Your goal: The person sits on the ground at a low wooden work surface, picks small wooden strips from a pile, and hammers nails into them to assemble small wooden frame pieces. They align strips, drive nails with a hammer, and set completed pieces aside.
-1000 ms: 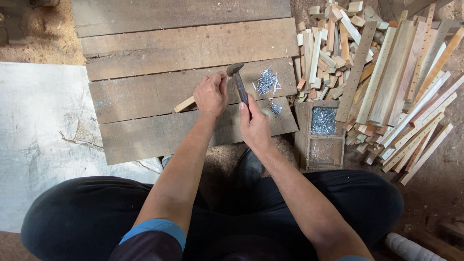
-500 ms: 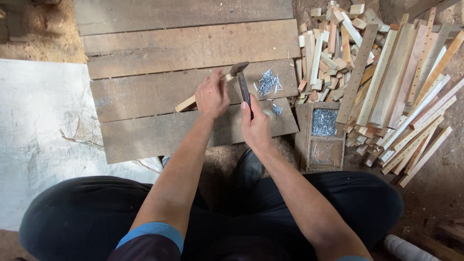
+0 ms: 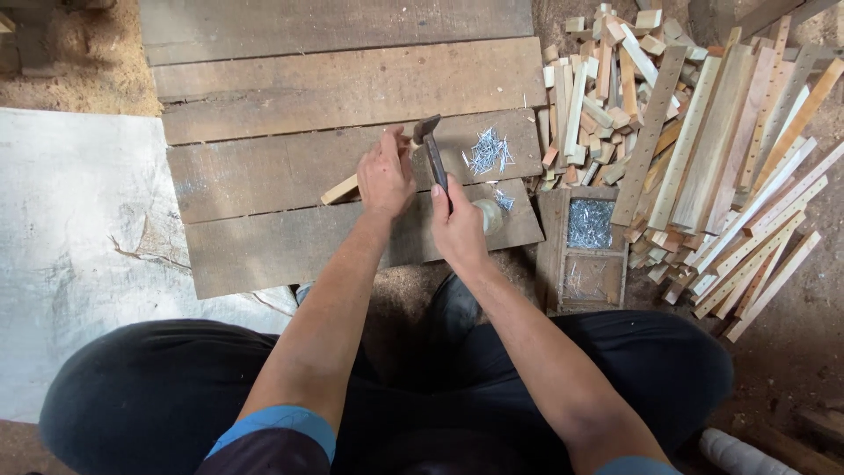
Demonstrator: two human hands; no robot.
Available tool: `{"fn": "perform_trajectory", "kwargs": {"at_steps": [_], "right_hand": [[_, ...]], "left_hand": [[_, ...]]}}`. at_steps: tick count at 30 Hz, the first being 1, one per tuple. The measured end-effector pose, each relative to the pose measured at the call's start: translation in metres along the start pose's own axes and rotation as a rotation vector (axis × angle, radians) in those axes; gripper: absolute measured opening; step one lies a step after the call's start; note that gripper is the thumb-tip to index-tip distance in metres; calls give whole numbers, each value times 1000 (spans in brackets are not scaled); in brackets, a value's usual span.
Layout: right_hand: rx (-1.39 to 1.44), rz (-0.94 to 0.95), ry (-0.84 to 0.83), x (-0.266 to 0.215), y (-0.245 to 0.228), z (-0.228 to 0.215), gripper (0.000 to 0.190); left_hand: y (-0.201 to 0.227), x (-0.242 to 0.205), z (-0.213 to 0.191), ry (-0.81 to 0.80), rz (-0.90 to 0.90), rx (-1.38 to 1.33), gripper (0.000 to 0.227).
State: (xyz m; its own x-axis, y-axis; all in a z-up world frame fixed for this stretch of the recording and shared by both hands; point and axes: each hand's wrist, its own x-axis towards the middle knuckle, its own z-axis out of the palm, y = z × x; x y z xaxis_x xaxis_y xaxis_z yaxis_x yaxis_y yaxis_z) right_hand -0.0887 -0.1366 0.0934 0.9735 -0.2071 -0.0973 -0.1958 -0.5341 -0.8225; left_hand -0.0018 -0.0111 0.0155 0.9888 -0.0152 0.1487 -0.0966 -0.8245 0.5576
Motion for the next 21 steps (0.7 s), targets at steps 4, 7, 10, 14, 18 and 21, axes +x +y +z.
{"fn": "perform_trajectory", "kwargs": {"at_steps": [4,7,10,14,18,21], "right_hand": [[98,-103,114,-12,0,5,32],[83,-169,146,-2,8,4,35],[-194,-80,-65,-2,-1,-1,37],[-59,-69,25,-5,-5,6,32],[-162,-51,-8,5,24,20,38],[-73,-32,31,-9,-8,12,36]], "left_hand": [[-9,-7,11,13,19,12,34],[-6,-1,9,72,56,-17,37],[-8,-3,12,72,65,3,42],[-12,-3,12,50,57,-34,39],[-11,-1,15,38,42,-6,38],[-4,-5,3,-15,20,-28,37]]}}
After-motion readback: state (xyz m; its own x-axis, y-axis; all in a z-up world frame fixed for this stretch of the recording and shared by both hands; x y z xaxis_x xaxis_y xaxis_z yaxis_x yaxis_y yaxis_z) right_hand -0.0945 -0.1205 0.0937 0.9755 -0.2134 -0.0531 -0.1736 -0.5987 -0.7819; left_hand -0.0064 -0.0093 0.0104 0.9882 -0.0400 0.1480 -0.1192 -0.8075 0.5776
